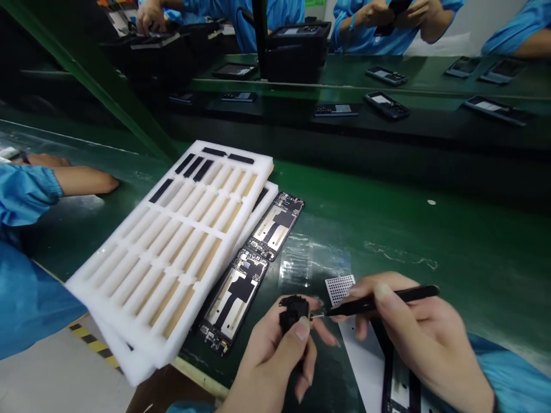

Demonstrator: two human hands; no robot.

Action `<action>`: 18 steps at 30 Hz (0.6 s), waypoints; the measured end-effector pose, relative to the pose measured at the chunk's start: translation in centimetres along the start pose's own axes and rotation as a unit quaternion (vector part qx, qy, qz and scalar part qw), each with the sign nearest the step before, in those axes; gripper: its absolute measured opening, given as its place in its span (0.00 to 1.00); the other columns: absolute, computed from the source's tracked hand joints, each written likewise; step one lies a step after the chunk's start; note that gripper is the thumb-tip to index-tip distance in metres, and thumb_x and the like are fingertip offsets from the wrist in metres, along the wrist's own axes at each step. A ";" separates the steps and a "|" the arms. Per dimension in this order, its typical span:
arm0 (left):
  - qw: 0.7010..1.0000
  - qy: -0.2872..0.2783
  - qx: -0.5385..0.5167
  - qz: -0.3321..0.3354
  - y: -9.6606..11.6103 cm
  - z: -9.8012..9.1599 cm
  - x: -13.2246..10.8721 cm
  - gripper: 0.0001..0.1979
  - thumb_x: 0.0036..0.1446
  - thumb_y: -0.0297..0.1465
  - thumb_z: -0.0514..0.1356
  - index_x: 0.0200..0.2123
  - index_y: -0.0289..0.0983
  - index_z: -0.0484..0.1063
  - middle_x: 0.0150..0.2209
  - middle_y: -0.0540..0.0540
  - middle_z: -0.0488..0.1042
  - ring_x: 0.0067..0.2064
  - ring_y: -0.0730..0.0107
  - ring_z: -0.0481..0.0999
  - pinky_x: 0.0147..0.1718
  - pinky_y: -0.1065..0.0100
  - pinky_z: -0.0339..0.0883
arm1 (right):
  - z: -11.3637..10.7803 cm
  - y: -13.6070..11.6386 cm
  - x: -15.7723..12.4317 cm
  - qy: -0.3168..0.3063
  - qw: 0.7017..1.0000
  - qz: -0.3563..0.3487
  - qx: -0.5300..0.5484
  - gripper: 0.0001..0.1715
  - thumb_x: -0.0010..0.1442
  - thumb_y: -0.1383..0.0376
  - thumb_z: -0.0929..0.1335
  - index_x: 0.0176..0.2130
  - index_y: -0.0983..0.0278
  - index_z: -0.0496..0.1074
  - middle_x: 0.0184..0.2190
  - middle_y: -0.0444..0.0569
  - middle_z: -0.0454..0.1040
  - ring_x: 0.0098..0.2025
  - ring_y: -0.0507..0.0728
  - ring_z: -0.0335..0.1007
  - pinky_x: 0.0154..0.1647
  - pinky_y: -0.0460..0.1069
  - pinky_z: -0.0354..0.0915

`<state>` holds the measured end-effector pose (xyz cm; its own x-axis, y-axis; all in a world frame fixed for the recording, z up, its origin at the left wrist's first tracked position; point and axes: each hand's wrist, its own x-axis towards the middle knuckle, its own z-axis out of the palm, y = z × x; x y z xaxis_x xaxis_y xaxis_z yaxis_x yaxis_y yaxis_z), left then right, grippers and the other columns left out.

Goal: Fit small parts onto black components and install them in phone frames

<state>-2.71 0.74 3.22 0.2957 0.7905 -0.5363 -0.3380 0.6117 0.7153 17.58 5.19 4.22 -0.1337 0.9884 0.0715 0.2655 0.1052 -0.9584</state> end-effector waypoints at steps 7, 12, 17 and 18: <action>0.993 -0.075 -0.092 -0.011 0.0 0.9 -0.2 0.17 0.66 0.39 0.60 0.53 0.37 0.68 0.33 0.47 0.74 0.19 0.85 0.60 0.19 0.78 0.55 | 0.9 -0.6 0.3 -0.020 0.998 0.015 0.062 0.31 0.69 0.54 0.64 0.20 0.60 0.80 0.33 0.52 0.80 0.26 0.52 0.78 0.27 0.41 0.76; 0.993 -0.075 -0.094 -0.006 -0.2 1.1 -0.3 0.17 0.66 0.40 0.59 0.54 0.38 0.68 0.35 0.46 0.75 0.20 0.85 0.60 0.19 0.78 0.55 | 0.6 -0.9 0.4 -0.011 0.998 0.012 0.059 0.30 0.69 0.51 0.65 0.22 0.59 0.81 0.31 0.51 0.80 0.28 0.54 0.80 0.28 0.41 0.77; 0.996 -0.056 -0.069 0.001 -0.6 1.2 -0.6 0.18 0.66 0.40 0.60 0.54 0.37 0.68 0.37 0.43 0.75 0.21 0.84 0.61 0.19 0.76 0.55 | 0.4 -0.5 -0.4 -0.019 0.999 -0.007 0.028 0.26 0.70 0.55 0.64 0.25 0.59 0.81 0.32 0.50 0.81 0.30 0.54 0.81 0.30 0.41 0.77; 0.997 -0.050 -0.064 0.001 -0.6 1.2 -0.7 0.19 0.66 0.40 0.59 0.54 0.37 0.68 0.38 0.43 0.75 0.21 0.84 0.61 0.19 0.76 0.55 | 0.4 -0.4 -0.6 -0.023 0.999 -0.012 0.021 0.25 0.70 0.56 0.64 0.27 0.59 0.81 0.32 0.50 0.81 0.30 0.54 0.81 0.30 0.41 0.77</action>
<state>-1.63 -0.21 3.64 0.3795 0.7888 -0.4834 -0.4480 0.6139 0.6500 17.16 4.48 4.47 -0.1833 0.9795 0.0833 0.2221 0.1238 -0.9671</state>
